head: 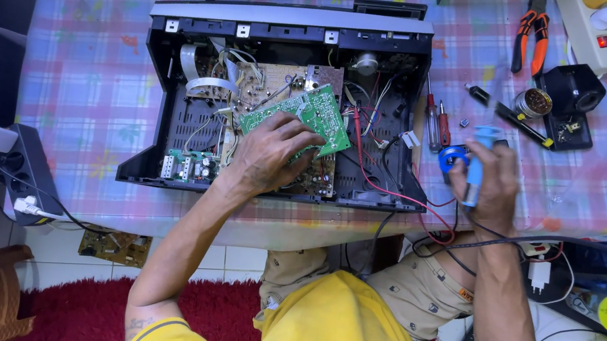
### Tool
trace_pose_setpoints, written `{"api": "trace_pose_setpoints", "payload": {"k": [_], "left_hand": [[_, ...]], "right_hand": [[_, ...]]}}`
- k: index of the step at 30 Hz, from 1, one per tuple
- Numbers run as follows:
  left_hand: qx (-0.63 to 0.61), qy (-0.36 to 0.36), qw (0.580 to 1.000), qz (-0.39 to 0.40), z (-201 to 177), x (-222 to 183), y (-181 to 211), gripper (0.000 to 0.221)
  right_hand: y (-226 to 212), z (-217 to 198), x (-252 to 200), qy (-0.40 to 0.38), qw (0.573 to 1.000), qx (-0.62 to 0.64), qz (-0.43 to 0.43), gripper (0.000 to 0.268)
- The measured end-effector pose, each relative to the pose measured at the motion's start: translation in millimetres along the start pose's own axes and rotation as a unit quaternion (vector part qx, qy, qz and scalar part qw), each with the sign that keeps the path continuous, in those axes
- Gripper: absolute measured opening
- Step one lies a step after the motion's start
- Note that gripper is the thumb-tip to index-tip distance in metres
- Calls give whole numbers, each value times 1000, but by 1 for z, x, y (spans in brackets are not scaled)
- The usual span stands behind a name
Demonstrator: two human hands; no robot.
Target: The person is diagnosing and repairing a circuit board inside an electronic device using a multimeter and a soldering iron.
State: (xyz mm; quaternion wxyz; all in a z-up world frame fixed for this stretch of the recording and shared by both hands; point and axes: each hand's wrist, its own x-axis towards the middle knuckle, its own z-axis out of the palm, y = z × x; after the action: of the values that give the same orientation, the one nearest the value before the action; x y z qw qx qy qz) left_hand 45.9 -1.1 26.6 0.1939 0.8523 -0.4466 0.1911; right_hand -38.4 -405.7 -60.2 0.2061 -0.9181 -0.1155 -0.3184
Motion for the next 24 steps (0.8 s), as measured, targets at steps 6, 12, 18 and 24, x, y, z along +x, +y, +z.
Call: {"api": "trace_pose_setpoints", "payload": {"k": [6, 12, 18, 24], "left_hand": [[-81, -46, 994, 48, -1, -3, 8, 34], [-180, 33, 983, -14, 15, -7, 11, 39], [-300, 68, 951, -20, 5, -5, 14, 62], [-347, 77, 932, -67, -5, 2, 17, 32]], "right_hand": [[-84, -48, 49, 129, 976, 171, -35, 44], [-137, -2, 57, 100, 951, 289, -37, 51], [-180, 41, 74, 88, 932, 341, -86, 44], [-178, 52, 76, 73, 919, 381, -67, 46]]}}
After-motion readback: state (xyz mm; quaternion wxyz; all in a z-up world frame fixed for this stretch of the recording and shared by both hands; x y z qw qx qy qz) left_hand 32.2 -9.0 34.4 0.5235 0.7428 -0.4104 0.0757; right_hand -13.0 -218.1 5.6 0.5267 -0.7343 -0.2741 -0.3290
